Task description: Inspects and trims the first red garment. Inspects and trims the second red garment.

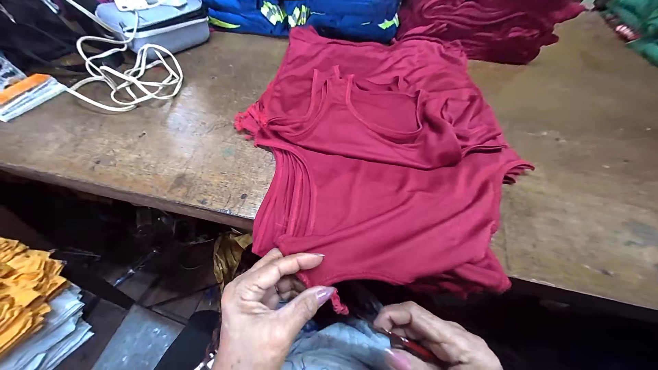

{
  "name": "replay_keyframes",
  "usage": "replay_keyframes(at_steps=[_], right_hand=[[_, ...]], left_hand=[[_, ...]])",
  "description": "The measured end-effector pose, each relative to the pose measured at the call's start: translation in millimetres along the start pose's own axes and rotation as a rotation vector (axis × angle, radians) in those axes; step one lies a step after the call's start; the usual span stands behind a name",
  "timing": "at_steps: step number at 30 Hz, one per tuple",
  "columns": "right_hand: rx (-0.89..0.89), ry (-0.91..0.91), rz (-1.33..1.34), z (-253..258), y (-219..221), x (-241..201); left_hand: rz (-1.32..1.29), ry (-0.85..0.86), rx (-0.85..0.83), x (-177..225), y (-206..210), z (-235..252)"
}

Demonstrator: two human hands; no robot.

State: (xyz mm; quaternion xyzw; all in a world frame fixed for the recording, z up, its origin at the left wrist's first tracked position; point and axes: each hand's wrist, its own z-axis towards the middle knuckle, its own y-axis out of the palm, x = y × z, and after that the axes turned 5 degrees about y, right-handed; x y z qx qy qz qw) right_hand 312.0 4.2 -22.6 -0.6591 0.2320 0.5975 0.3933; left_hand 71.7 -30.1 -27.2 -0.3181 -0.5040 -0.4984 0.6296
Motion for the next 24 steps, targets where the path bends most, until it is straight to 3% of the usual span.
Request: replay_keyframes(at_steps=[5,12,24], right_hand=[[-0.027,0.121,0.162,2.7,-5.5,-0.1],[-0.131,0.187,0.082,24.7,-2.0,-2.8],[-0.142,0.270,0.083,43.4,8.2,-22.9]], left_hand=[[-0.022,-0.027,-0.146,-0.2,-14.8,1.6],[-0.128,-0.120,-0.297,2.6,-29.1,5.0],[-0.187,-0.213,-0.380,2.4,-35.7,7.3]])
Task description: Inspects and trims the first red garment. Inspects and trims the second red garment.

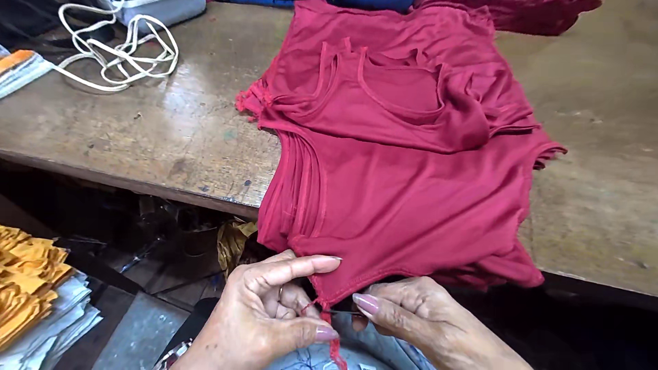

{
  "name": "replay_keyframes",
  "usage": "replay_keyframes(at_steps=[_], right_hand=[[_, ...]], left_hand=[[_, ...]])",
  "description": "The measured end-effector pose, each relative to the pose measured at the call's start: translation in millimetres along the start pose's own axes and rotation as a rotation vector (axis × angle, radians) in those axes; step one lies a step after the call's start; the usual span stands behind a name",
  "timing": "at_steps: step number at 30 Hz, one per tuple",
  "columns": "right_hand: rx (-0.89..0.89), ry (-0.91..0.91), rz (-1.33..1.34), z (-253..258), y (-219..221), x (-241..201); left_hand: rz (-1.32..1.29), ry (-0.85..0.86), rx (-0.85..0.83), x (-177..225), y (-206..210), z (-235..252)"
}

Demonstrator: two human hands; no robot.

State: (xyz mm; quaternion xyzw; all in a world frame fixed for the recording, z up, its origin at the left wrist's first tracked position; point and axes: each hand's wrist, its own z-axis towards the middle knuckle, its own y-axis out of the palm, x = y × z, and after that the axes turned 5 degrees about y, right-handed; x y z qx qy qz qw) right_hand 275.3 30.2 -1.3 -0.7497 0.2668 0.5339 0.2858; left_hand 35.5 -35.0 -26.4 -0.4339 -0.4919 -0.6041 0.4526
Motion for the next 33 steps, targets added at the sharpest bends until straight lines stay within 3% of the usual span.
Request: replay_keyframes(at_steps=[5,10,15,23,33], right_hand=[[0.032,-0.054,-0.082,-2.0,3.4,1.2],[0.132,-0.175,-0.268,11.5,6.2,34.0],[0.032,0.019,-0.035,-8.4,-5.7,41.8],[0.016,0.050,0.102,-30.2,11.0,51.7],[0.033,0.075,0.189,-32.9,18.2,49.3]], left_hand=[[0.020,-0.008,-0.010,-0.5,-1.9,0.3],[0.043,-0.045,-0.038,0.2,-3.1,-1.5],[0.385,0.073,-0.141,-0.8,-11.2,-3.7],[0.230,-0.036,0.055,-6.7,3.8,-2.2],[0.125,-0.110,-0.008,-5.4,9.6,-4.3]])
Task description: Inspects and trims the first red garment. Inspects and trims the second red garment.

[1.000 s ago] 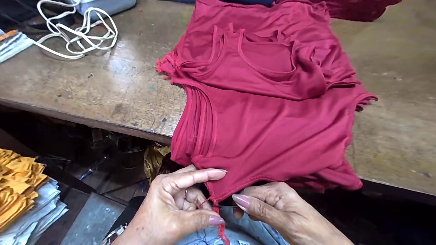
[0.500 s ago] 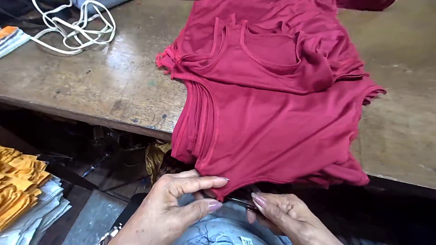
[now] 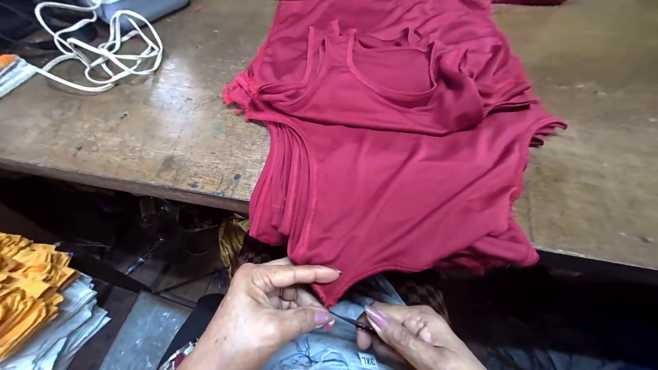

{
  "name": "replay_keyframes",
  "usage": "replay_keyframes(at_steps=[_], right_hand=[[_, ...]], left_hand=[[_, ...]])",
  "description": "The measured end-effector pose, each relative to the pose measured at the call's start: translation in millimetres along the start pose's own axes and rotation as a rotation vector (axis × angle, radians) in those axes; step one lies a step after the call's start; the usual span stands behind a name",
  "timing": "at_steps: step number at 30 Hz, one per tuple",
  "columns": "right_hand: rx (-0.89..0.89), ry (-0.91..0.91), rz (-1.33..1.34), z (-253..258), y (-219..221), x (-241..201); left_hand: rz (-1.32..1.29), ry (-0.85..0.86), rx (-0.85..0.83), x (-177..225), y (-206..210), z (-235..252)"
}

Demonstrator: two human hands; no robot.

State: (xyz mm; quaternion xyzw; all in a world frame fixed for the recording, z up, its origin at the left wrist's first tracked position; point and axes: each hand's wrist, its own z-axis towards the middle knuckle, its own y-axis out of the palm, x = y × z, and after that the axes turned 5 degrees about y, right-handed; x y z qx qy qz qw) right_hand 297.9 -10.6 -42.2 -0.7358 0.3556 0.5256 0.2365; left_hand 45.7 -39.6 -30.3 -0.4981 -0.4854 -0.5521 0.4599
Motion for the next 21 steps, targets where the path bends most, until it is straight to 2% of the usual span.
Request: replay_keyframes(at_steps=[7,12,16,19,21], right_hand=[[0.043,0.045,0.035,4.2,6.2,-7.1],[0.075,0.010,0.063,7.7,12.5,-3.7],[0.169,-0.044,-0.105,10.0,15.1,0.4],[0.187,-0.068,-0.190,9.0,9.5,1.7],[0.142,-0.033,-0.092,5.5,1.3,-0.2]], left_hand=[[-0.020,0.003,0.017,-0.5,3.6,-1.4],[-0.023,-0.004,0.032,-1.8,6.4,-1.7],[-0.031,-0.018,0.037,-2.5,7.0,-2.0],[0.125,0.069,0.033,-7.5,4.7,-2.3],[0.260,0.140,0.069,-6.9,3.8,-0.7]])
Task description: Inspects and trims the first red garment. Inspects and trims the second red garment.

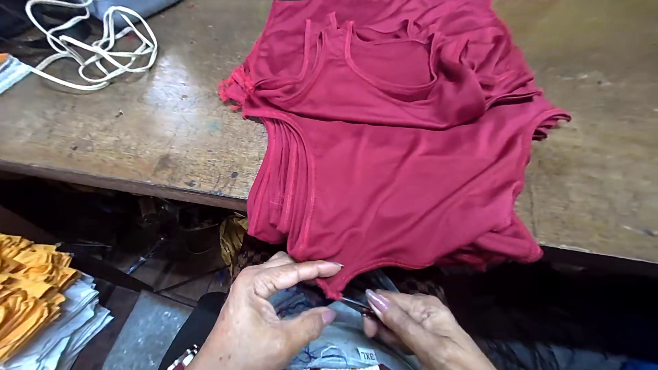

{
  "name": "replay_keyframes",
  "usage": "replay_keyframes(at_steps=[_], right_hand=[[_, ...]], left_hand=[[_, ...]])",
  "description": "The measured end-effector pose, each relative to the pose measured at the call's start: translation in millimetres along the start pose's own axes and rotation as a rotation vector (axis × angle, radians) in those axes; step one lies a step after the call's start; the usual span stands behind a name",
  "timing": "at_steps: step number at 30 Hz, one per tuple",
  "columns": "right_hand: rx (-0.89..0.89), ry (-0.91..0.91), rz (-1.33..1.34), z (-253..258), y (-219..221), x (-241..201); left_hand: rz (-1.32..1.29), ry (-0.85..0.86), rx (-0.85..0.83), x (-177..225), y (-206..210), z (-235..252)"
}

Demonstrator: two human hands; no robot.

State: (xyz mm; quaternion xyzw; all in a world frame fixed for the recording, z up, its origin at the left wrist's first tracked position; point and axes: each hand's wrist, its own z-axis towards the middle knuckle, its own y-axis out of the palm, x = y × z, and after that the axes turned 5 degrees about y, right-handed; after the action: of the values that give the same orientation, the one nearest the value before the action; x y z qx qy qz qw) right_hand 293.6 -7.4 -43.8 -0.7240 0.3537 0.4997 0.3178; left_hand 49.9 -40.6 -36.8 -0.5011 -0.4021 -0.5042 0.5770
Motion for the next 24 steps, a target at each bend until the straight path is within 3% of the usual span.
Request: replay_keyframes(at_steps=[3,7,16,24], right_hand=[[-0.039,0.036,0.143,-4.2,-9.4,0.2],[-0.049,0.009,0.145,-4.1,-8.7,3.6],[-0.146,-0.156,-0.081,8.9,-13.0,3.0],[-0.113,-0.225,-0.157,20.7,-22.4,-1.8]], left_hand=[[-0.028,0.036,0.136,3.2,5.4,3.2],[-0.086,0.015,0.274,2.4,18.7,4.1],[-0.205,-0.047,0.056,9.7,-0.9,0.7],[-0.195,-0.092,0.031,13.8,-10.9,-0.9]])
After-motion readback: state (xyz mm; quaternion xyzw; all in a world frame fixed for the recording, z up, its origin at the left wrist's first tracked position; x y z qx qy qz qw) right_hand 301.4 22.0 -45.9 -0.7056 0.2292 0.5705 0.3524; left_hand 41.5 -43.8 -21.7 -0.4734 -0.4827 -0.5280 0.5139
